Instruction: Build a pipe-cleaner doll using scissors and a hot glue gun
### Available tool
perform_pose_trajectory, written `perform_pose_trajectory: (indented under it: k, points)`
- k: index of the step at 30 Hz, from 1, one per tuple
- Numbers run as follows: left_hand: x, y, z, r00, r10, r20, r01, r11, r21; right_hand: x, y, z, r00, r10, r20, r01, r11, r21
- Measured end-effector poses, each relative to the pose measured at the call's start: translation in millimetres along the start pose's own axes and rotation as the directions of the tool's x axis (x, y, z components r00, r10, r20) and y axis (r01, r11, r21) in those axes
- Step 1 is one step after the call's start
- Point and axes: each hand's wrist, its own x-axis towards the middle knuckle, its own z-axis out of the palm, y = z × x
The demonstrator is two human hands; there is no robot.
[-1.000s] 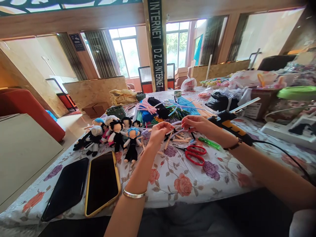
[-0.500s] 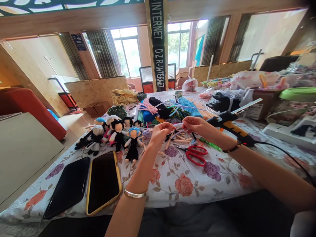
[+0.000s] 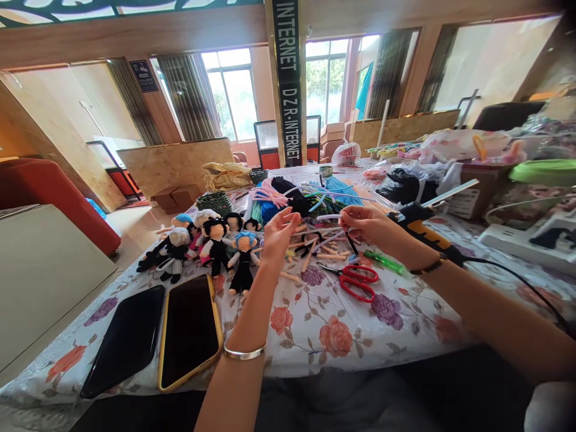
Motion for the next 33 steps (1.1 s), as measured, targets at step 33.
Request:
perform_pose_trajectory:
  k: [33]
  points:
    - [0, 5, -11.6, 0.896, 0.441, -0.058, -0.334, 0.752, 0.568, 3, 8, -29, 0.787, 0.295, 0.541, 0.255, 0.643, -0.722]
